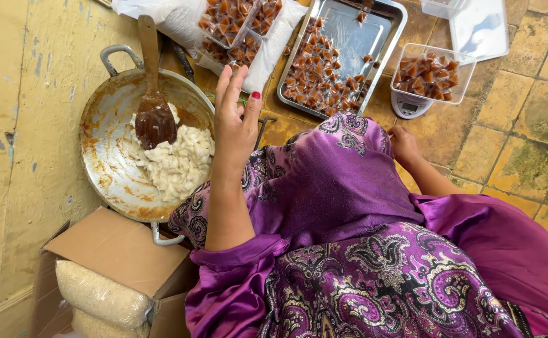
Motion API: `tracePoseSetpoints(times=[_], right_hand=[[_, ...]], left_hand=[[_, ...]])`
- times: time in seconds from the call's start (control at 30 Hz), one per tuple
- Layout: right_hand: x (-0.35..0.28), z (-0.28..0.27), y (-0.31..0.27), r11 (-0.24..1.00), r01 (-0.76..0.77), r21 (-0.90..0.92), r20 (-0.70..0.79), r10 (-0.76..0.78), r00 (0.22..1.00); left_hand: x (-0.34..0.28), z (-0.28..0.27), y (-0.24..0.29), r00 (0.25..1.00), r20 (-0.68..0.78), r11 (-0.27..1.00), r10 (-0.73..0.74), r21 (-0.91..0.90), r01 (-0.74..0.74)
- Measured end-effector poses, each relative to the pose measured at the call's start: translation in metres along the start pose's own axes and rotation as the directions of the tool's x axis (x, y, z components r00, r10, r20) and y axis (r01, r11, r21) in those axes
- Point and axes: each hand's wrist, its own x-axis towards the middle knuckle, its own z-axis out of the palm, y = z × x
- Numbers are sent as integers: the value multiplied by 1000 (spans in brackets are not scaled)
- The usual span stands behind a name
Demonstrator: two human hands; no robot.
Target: The person picks up small pyramid-shaped pastries and places them into plastic containers, occasionally rearranging the items on metal trays.
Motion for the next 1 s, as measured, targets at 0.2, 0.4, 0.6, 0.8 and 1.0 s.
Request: tracePoseSetpoints(times=[0.2,0.4,0.6,0.8,1.0], right_hand=[[53,6,-55,978,206,25,104,-208,973],[93,-3,-142,838,535,-107,21,-536,844],[150,34,-156,980,157,-118,123,-143,982],[96,12,-219,959,263,-102,182,-242,953],[123,39,-188,904,214,-370,125,-179,976]], left_hand=[[-10,-12,2,995,-61,993,82,93,-76],[-21,-17,6,993,-80,984,88,161,-74],[-17,-23,15,998,-65,988,-15,152,25],[-7,-26,18,998,-19,982,-60,176,63],[-5,-28,10,1000,-1,981,-22,191,21]])
